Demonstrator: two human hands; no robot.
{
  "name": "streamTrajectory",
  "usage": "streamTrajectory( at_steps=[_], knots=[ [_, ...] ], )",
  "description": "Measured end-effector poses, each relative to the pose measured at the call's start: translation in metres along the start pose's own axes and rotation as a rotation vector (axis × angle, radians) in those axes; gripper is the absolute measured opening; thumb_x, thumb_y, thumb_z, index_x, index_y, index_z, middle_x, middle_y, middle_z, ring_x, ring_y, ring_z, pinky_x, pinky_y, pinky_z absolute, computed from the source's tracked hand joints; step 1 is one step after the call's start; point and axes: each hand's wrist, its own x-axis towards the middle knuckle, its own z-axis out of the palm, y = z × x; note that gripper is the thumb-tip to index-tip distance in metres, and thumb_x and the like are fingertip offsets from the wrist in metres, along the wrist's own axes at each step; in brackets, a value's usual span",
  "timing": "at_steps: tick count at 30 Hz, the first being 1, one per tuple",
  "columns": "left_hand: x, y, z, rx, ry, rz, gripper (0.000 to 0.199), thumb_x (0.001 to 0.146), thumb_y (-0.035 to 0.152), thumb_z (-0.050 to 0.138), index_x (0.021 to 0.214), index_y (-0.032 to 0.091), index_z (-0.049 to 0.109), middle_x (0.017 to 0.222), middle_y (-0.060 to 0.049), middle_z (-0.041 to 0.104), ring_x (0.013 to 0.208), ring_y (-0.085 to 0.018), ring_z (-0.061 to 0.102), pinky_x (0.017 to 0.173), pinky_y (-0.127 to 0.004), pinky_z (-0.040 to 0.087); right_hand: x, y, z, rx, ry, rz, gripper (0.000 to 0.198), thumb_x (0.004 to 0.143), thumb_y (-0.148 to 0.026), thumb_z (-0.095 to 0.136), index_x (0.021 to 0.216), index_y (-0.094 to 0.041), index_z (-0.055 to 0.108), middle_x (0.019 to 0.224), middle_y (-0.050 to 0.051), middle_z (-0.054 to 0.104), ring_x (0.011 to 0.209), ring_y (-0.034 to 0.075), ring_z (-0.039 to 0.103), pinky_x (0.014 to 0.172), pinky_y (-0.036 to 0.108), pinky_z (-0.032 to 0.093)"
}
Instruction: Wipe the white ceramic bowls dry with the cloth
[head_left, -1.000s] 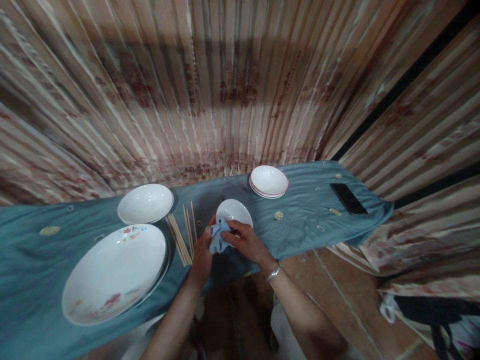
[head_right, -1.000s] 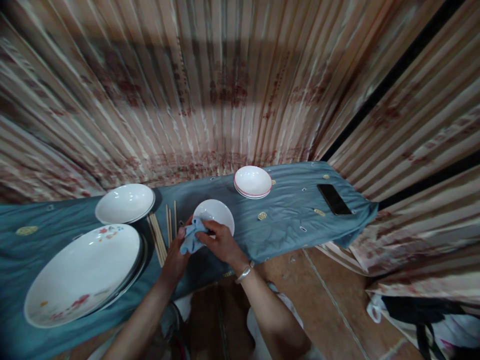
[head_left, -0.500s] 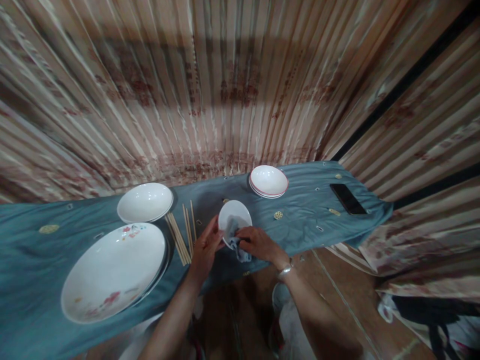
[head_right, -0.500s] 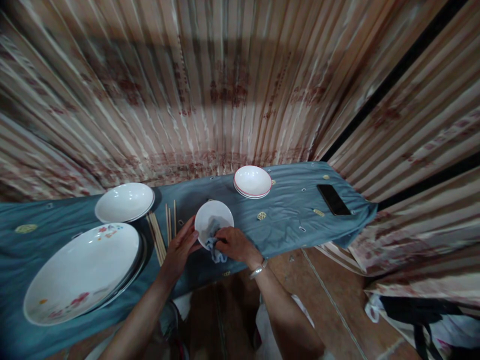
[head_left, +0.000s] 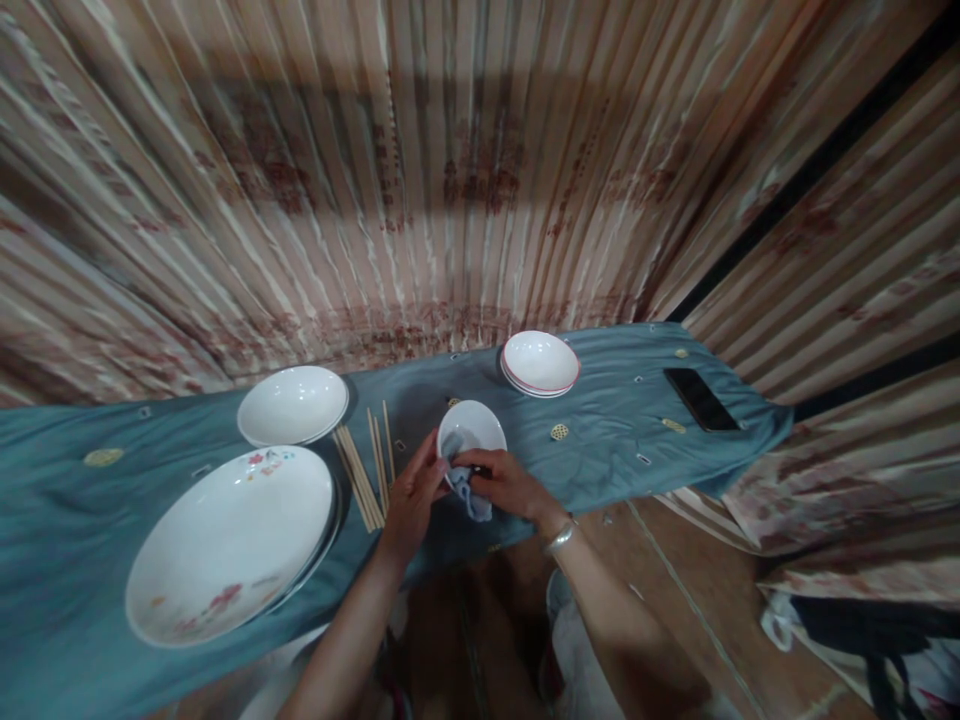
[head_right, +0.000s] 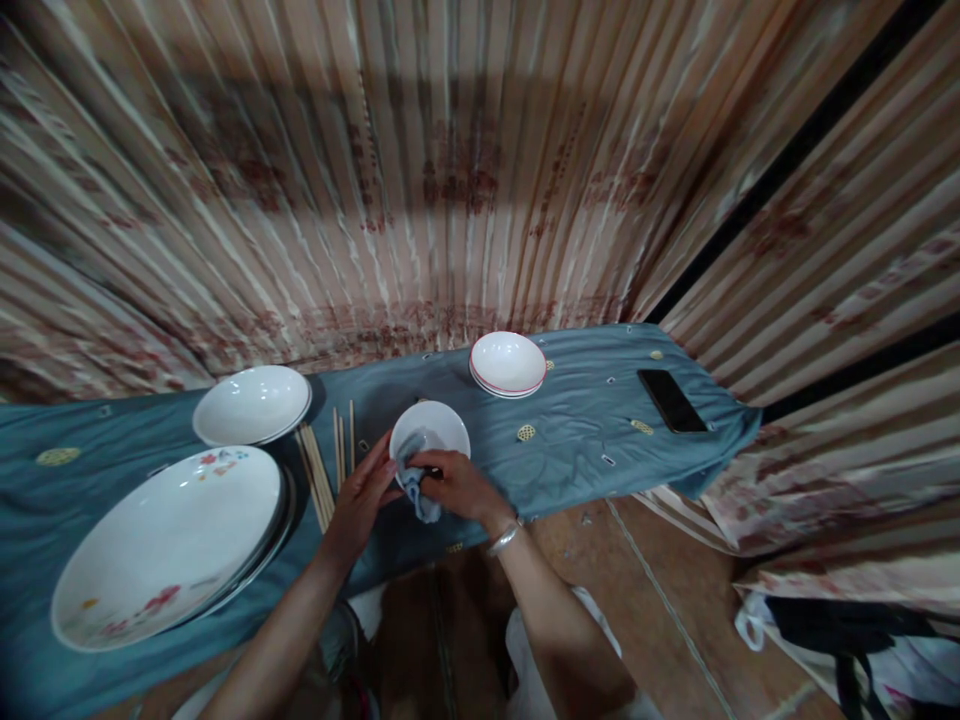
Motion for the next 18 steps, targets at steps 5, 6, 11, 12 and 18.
streamTrajectory(
  at_steps=[5,6,11,12,18],
  knots=[
    [-0.001,-0.001,0.000,-0.030,0.009,-0.006,0.070,0.076,0.051,0.068,0.138,0.023,0.053,0.134,-0.010,0.061,0.119,-0.030,0.059,0.083,-0.036,0.058,0.008,0.004,0.015,-0.065,0.143,-0.094,0.042,0.090,-0.014,0.043,0.130,-0.020,0.056,0.138,0.007,0.056,0.129,0.018,0.050,0.110,0.035,0.038],
    [-0.001,-0.001,0.001,-0.037,0.004,-0.006,0.070,0.076,0.050,0.069,0.138,0.023,0.052,0.134,-0.010,0.061,0.120,-0.031,0.059,0.084,-0.037,0.058,0.008,0.005,0.016,-0.128,0.162,-0.101,0.044,0.091,-0.014,0.042,0.133,-0.020,0.053,0.142,0.008,0.052,0.134,0.018,0.045,0.113,0.037,0.035],
    [-0.003,0.001,0.003,-0.062,0.000,-0.011,0.075,0.072,0.051,0.072,0.138,0.022,0.053,0.132,-0.010,0.063,0.120,-0.032,0.059,0.088,-0.041,0.057,0.009,0.008,0.018,-0.427,0.228,-0.111,0.048,0.093,-0.014,0.036,0.140,-0.012,0.045,0.150,0.016,0.039,0.142,0.022,0.034,0.116,0.042,0.033],
    [-0.003,0.001,0.003,-0.062,0.003,-0.015,0.076,0.071,0.052,0.072,0.138,0.021,0.053,0.131,-0.010,0.063,0.120,-0.032,0.059,0.088,-0.041,0.057,0.009,0.009,0.017,-0.486,0.238,-0.103,0.047,0.093,-0.013,0.037,0.139,-0.011,0.046,0.149,0.017,0.040,0.141,0.023,0.035,0.115,0.042,0.035],
    [-0.005,0.003,0.004,-0.068,-0.024,-0.014,0.078,0.071,0.051,0.072,0.140,0.019,0.051,0.131,-0.011,0.064,0.119,-0.032,0.059,0.088,-0.041,0.057,0.005,0.005,0.011,-0.804,0.223,0.061,0.037,0.091,-0.012,0.045,0.125,-0.013,0.058,0.139,0.016,0.051,0.122,0.026,0.052,0.102,0.043,0.046]
  ],
)
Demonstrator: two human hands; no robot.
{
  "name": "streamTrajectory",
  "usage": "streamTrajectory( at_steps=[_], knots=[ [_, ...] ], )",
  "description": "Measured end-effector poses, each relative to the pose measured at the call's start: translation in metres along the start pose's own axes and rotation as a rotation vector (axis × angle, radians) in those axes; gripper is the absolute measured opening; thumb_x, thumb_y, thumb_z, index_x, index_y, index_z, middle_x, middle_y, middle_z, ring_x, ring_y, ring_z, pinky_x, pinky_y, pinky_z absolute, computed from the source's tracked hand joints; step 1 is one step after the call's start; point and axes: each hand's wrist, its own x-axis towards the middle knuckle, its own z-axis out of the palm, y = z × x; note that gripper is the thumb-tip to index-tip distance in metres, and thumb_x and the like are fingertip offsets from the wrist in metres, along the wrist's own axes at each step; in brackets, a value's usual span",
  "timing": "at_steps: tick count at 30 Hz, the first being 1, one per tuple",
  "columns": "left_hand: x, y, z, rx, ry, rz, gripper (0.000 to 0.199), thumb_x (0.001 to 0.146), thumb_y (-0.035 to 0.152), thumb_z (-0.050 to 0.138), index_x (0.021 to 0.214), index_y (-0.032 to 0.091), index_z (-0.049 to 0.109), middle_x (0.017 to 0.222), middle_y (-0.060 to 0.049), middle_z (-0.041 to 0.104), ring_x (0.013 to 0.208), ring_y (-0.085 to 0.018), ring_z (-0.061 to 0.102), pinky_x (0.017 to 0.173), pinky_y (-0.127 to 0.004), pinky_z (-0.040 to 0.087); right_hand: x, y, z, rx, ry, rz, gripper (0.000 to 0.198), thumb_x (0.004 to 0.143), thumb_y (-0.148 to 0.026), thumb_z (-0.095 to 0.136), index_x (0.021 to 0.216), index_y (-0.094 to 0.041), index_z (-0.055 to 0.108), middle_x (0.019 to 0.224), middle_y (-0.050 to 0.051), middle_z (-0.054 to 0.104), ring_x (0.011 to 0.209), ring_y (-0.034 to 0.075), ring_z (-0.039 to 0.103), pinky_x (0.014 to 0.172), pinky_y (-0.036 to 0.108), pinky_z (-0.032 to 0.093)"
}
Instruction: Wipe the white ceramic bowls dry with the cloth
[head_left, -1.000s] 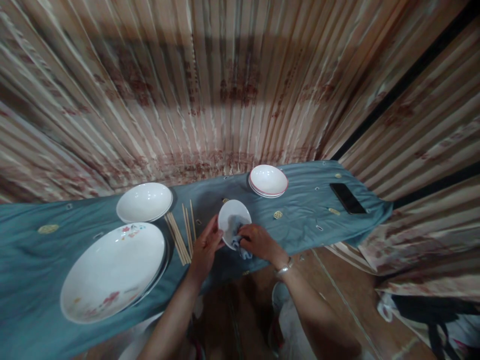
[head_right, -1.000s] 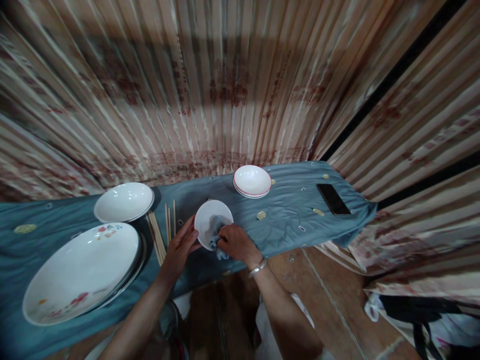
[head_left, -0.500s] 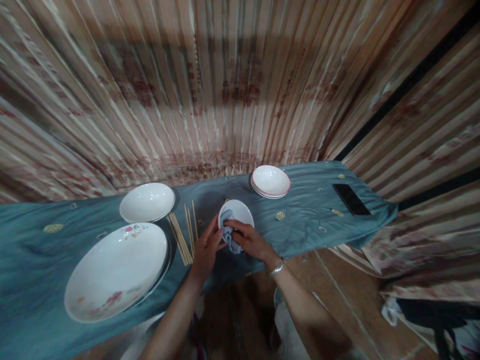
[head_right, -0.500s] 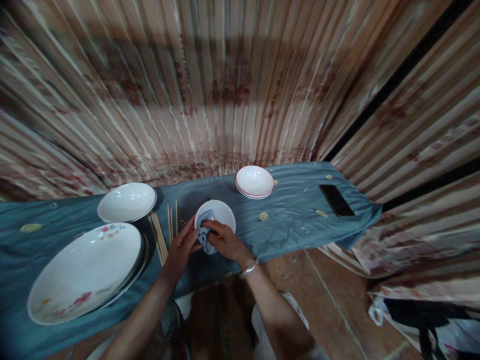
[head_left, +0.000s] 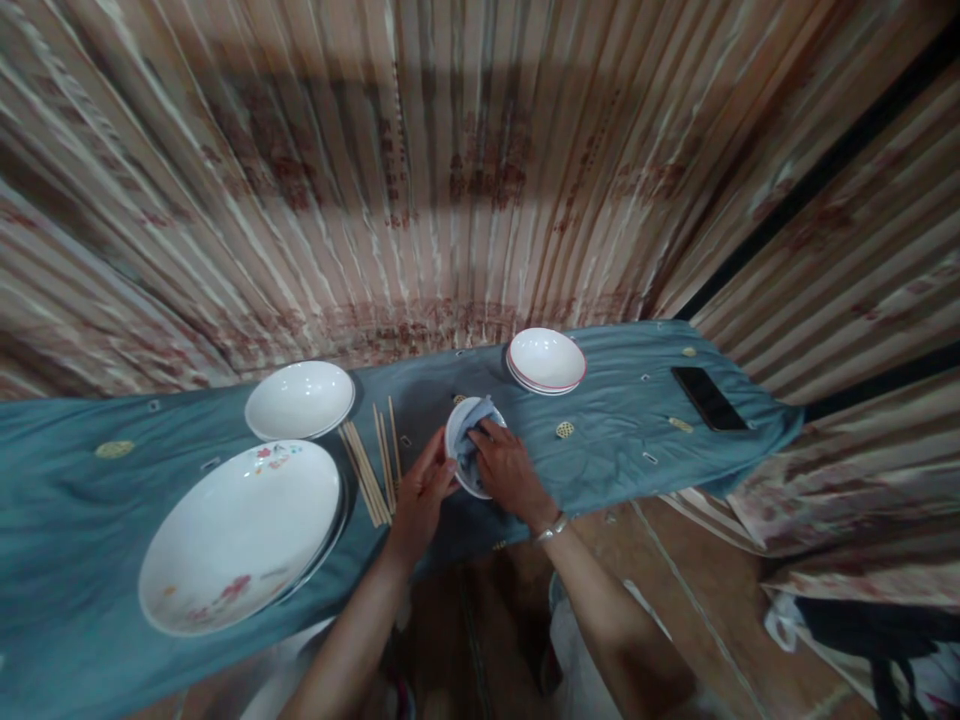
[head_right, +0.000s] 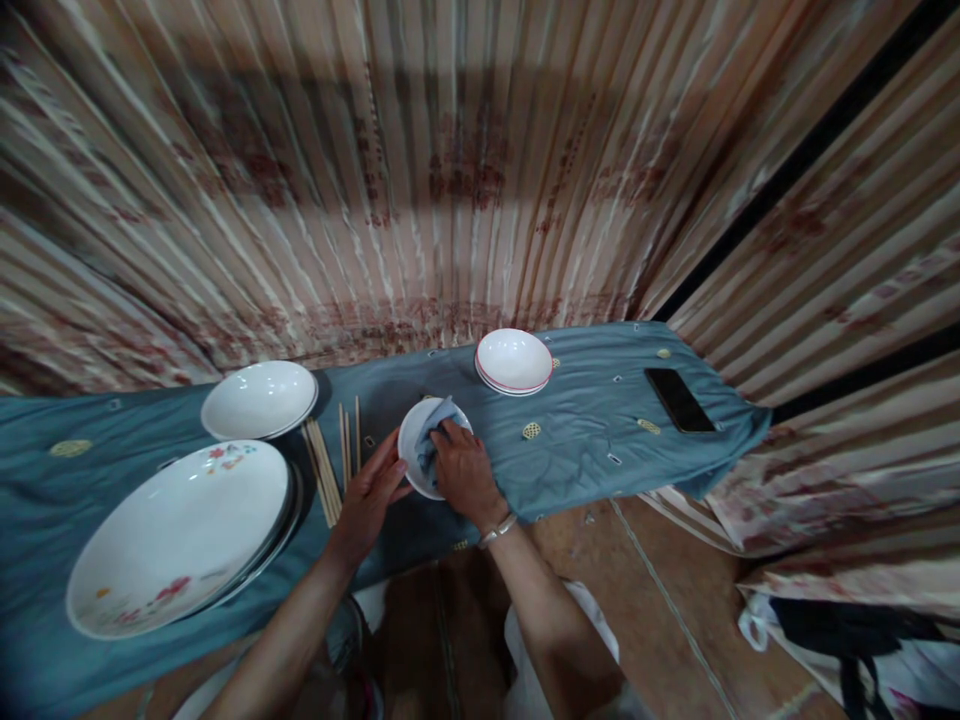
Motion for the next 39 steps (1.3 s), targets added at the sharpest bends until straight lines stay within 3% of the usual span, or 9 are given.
streamTrajectory(
  at_steps=[7,15,20,23,30,35,39],
  knots=[
    [0.001,-0.002,0.001,0.008,0.005,0.007,0.077,0.072,0.052,0.071,0.139,0.019,0.051,0.134,-0.012,0.062,0.120,-0.032,0.058,0.087,-0.039,0.057,-0.007,0.008,-0.003,0.075,-0.087,-0.019,0.028,0.086,-0.005,0.047,0.103,-0.015,0.068,0.114,0.011,0.066,0.108,0.021,0.060,0.101,0.036,0.044],
    [0.003,-0.005,-0.001,0.038,0.013,0.015,0.076,0.074,0.053,0.069,0.140,0.019,0.050,0.134,-0.012,0.061,0.120,-0.031,0.059,0.084,-0.036,0.058,-0.009,0.014,-0.008,0.642,-0.238,-0.078,0.026,0.086,-0.010,0.049,0.097,-0.018,0.072,0.097,0.003,0.073,0.090,0.016,0.066,0.084,0.028,0.049],
    [0.004,-0.005,-0.001,0.045,0.036,0.016,0.075,0.074,0.053,0.069,0.139,0.020,0.051,0.137,-0.011,0.059,0.117,-0.029,0.061,0.081,-0.034,0.059,-0.010,0.010,0.001,1.041,-0.172,-0.091,0.029,0.089,-0.028,0.054,0.110,-0.019,0.071,0.113,0.005,0.071,0.107,0.019,0.065,0.097,0.033,0.047],
    [0.003,-0.004,-0.001,0.050,0.050,0.017,0.071,0.075,0.052,0.068,0.137,0.022,0.053,0.137,-0.009,0.059,0.118,-0.029,0.060,0.081,-0.033,0.059,-0.010,0.006,0.007,1.130,-0.088,-0.060,0.031,0.089,-0.032,0.056,0.114,-0.022,0.071,0.125,0.006,0.067,0.120,0.020,0.059,0.108,0.036,0.039],
    [0.003,-0.006,-0.001,0.037,0.027,0.026,0.077,0.073,0.053,0.069,0.140,0.019,0.050,0.133,-0.011,0.062,0.119,-0.031,0.060,0.083,-0.037,0.059,-0.002,-0.003,0.007,1.023,0.087,-0.057,0.036,0.095,-0.032,0.048,0.126,-0.023,0.063,0.146,0.007,0.048,0.134,0.019,0.046,0.112,0.036,0.035],
    [0.003,-0.008,-0.001,0.019,0.019,0.027,0.083,0.071,0.054,0.071,0.141,0.015,0.048,0.131,-0.013,0.063,0.120,-0.033,0.058,0.086,-0.039,0.058,0.006,-0.002,0.011,0.719,0.246,-0.074,0.040,0.096,-0.023,0.041,0.133,-0.018,0.055,0.148,0.013,0.042,0.139,0.021,0.038,0.117,0.040,0.030],
    [0.002,-0.007,-0.001,0.008,-0.005,0.039,0.082,0.072,0.053,0.071,0.142,0.017,0.048,0.132,-0.013,0.063,0.121,-0.033,0.058,0.086,-0.041,0.058,0.007,0.001,0.013,0.421,0.269,-0.080,0.047,0.094,-0.014,0.037,0.139,-0.011,0.047,0.150,0.019,0.037,0.141,0.026,0.034,0.115,0.047,0.033]
  ],
)
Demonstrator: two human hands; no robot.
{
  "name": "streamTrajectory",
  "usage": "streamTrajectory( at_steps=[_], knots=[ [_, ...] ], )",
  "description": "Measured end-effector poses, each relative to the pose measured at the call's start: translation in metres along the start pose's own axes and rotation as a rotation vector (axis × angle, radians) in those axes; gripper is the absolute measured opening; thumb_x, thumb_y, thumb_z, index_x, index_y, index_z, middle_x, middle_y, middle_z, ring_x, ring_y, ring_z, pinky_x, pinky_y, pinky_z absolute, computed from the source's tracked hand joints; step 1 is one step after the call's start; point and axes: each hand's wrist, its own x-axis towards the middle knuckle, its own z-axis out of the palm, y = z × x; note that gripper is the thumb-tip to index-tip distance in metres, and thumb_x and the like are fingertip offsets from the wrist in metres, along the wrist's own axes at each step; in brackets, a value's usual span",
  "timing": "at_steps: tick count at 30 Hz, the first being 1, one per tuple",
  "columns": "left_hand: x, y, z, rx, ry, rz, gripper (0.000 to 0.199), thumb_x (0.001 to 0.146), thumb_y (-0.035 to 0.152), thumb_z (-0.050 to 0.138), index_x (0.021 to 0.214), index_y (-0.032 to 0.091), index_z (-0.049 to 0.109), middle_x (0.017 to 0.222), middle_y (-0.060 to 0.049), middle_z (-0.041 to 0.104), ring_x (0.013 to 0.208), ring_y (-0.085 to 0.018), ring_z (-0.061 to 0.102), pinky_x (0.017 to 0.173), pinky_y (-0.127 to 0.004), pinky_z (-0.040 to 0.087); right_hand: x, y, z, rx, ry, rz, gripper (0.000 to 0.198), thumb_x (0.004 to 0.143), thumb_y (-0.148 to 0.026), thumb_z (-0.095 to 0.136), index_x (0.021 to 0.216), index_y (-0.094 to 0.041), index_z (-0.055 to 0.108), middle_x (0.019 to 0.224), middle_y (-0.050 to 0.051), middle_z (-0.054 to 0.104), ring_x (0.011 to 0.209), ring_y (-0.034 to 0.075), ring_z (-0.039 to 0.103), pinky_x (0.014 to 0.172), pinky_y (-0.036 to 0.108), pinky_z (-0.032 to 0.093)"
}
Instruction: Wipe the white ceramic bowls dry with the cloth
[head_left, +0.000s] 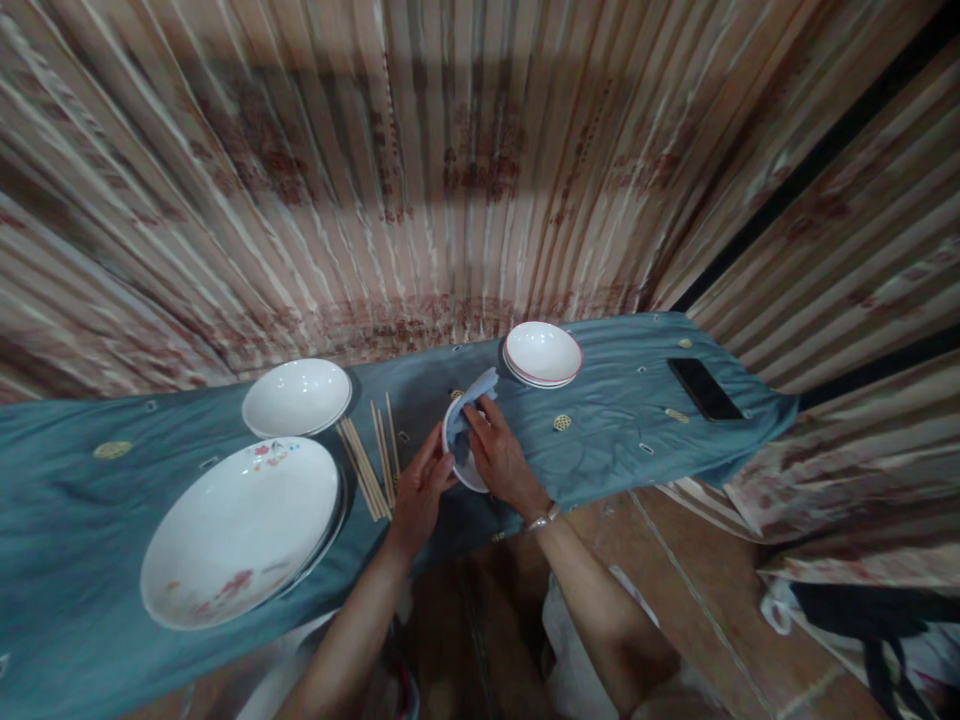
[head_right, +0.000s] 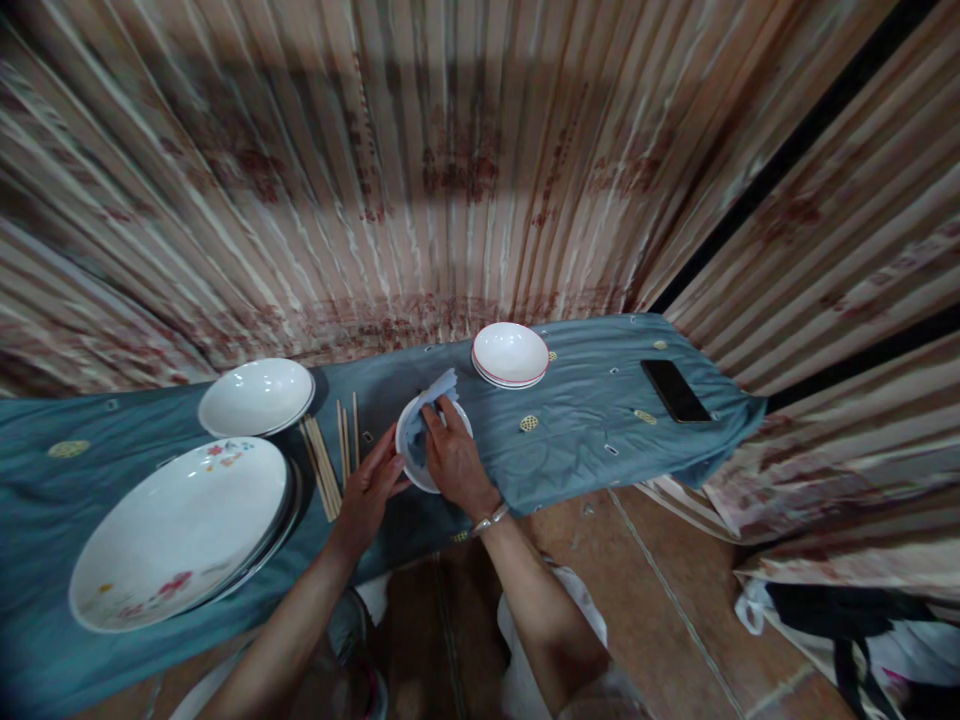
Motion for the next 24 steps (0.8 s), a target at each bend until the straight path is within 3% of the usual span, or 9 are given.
streamTrajectory(
  at_steps=[5,9,19,24],
  knots=[
    [0.000,0.001,0.000,-0.009,-0.012,0.005,0.081,0.072,0.052,0.071,0.142,0.017,0.047,0.133,-0.013,0.062,0.121,-0.033,0.058,0.087,-0.043,0.057,-0.001,0.001,-0.007,-0.388,-0.086,0.034,0.045,0.092,-0.009,0.038,0.134,-0.004,0.050,0.146,0.024,0.042,0.134,0.029,0.042,0.109,0.045,0.039],
    [0.000,0.001,0.000,-0.019,-0.010,0.003,0.079,0.072,0.051,0.072,0.140,0.019,0.050,0.132,-0.012,0.063,0.120,-0.032,0.059,0.088,-0.043,0.057,-0.005,0.004,-0.013,-0.569,-0.152,0.057,0.040,0.091,-0.008,0.039,0.128,-0.003,0.054,0.140,0.024,0.049,0.130,0.028,0.045,0.106,0.042,0.039],
    [0.000,0.004,0.001,0.007,-0.003,0.001,0.080,0.072,0.050,0.072,0.141,0.015,0.049,0.131,-0.014,0.063,0.119,-0.032,0.059,0.086,-0.040,0.057,-0.022,0.005,-0.032,-0.716,-0.362,0.012,0.026,0.089,-0.006,0.043,0.099,-0.011,0.067,0.112,0.018,0.065,0.124,0.029,0.046,0.099,0.043,0.042],
    [0.001,0.002,-0.001,0.026,-0.012,0.006,0.076,0.075,0.050,0.070,0.140,0.017,0.050,0.128,-0.013,0.065,0.116,-0.031,0.061,0.084,-0.039,0.058,-0.032,0.003,-0.038,-0.639,-0.437,-0.022,0.024,0.087,-0.005,0.048,0.083,-0.015,0.068,0.094,0.014,0.068,0.121,0.030,0.049,0.101,0.044,0.042]
  ],
)
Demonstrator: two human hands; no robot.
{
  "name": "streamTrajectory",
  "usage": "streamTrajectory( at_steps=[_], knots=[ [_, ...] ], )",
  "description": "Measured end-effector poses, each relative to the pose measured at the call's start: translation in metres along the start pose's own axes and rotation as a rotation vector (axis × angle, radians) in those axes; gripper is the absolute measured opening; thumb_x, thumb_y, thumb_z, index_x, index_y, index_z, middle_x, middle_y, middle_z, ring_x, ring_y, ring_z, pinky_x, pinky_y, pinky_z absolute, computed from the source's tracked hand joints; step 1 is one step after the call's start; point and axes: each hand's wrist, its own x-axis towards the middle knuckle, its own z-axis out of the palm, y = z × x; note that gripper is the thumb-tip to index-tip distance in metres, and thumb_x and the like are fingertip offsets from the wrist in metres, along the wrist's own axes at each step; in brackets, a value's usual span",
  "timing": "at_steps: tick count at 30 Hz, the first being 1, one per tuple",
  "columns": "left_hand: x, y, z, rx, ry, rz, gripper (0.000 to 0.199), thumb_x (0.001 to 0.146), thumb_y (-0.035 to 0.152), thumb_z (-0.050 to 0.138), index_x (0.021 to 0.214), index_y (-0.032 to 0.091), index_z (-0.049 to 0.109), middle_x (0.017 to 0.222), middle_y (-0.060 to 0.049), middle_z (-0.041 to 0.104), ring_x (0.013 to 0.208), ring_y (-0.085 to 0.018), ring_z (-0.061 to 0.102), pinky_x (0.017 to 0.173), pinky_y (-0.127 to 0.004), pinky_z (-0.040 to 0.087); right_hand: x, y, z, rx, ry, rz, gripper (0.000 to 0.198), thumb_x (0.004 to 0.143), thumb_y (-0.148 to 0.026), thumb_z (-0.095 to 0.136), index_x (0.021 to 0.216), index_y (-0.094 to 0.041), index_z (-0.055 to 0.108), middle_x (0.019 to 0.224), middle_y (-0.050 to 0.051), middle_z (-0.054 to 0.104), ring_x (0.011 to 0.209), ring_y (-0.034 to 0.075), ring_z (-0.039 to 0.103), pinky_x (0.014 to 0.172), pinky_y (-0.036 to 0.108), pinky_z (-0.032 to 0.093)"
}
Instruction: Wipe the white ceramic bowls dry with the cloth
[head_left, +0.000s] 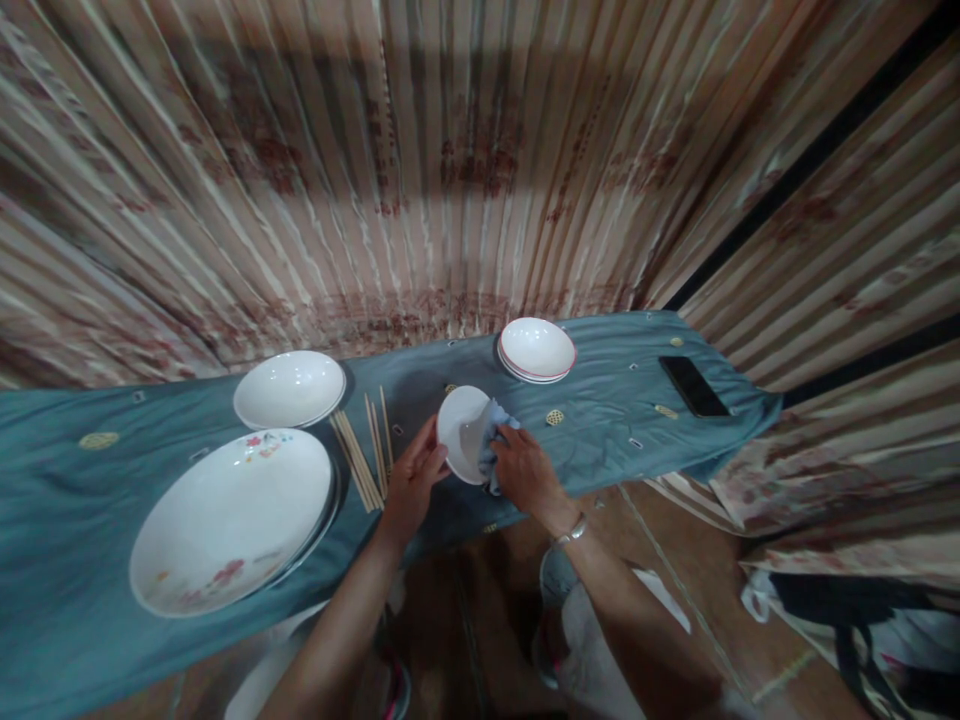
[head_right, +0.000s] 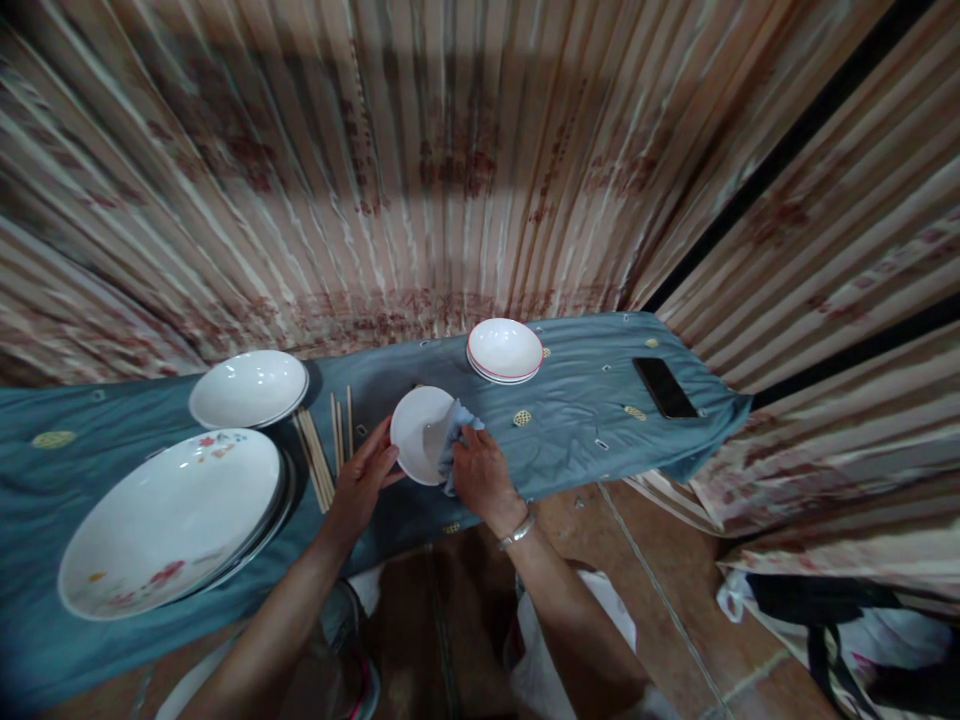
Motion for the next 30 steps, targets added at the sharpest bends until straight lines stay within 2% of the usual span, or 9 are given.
streamTrajectory(
  at_steps=[5,11,15,20,25,30],
  knots=[
    [0.000,0.000,0.000,0.015,0.013,0.001,0.073,0.075,0.051,0.069,0.139,0.019,0.051,0.128,-0.011,0.065,0.115,-0.030,0.062,0.083,-0.037,0.059,-0.006,-0.001,-0.004,0.158,0.027,-0.016,0.022,0.084,-0.003,0.051,0.087,-0.017,0.068,0.097,0.011,0.069,0.108,0.024,0.057,0.099,0.040,0.044],
    [0.001,-0.001,0.000,0.027,0.034,0.000,0.072,0.075,0.051,0.069,0.137,0.019,0.053,0.130,-0.012,0.064,0.113,-0.030,0.063,0.081,-0.038,0.059,-0.004,-0.004,-0.012,0.493,-0.027,0.030,0.026,0.085,-0.006,0.047,0.094,-0.016,0.069,0.100,0.007,0.071,0.097,0.019,0.064,0.091,0.032,0.047],
    [0.001,-0.001,-0.001,0.029,0.038,-0.010,0.070,0.076,0.050,0.068,0.138,0.021,0.053,0.134,-0.010,0.062,0.117,-0.031,0.061,0.082,-0.037,0.058,0.002,-0.006,-0.012,0.787,-0.057,-0.019,0.032,0.084,-0.007,0.045,0.100,-0.018,0.070,0.102,0.004,0.072,0.098,0.017,0.066,0.090,0.030,0.048],
    [0.001,-0.002,-0.002,0.046,0.014,-0.004,0.070,0.077,0.051,0.067,0.139,0.022,0.051,0.136,-0.010,0.060,0.120,-0.031,0.059,0.083,-0.035,0.058,0.011,-0.011,0.000,1.067,0.012,-0.082,0.038,0.088,-0.013,0.044,0.119,-0.020,0.065,0.123,0.004,0.068,0.114,0.018,0.062,0.102,0.034,0.045],
    [0.000,-0.004,-0.001,0.001,0.014,-0.008,0.075,0.074,0.052,0.069,0.140,0.019,0.050,0.136,-0.011,0.060,0.121,-0.031,0.058,0.085,-0.038,0.058,0.024,-0.016,0.017,1.016,0.096,-0.053,0.042,0.092,-0.018,0.043,0.132,-0.020,0.057,0.143,0.006,0.053,0.134,0.018,0.048,0.114,0.039,0.035],
    [-0.001,-0.003,0.001,-0.024,0.031,-0.016,0.079,0.072,0.052,0.072,0.140,0.019,0.050,0.133,-0.011,0.062,0.121,-0.032,0.058,0.088,-0.040,0.057,0.031,-0.016,0.022,0.767,0.175,-0.068,0.049,0.091,-0.011,0.042,0.139,-0.019,0.049,0.148,0.010,0.046,0.139,0.020,0.041,0.116,0.041,0.034]
  ],
)
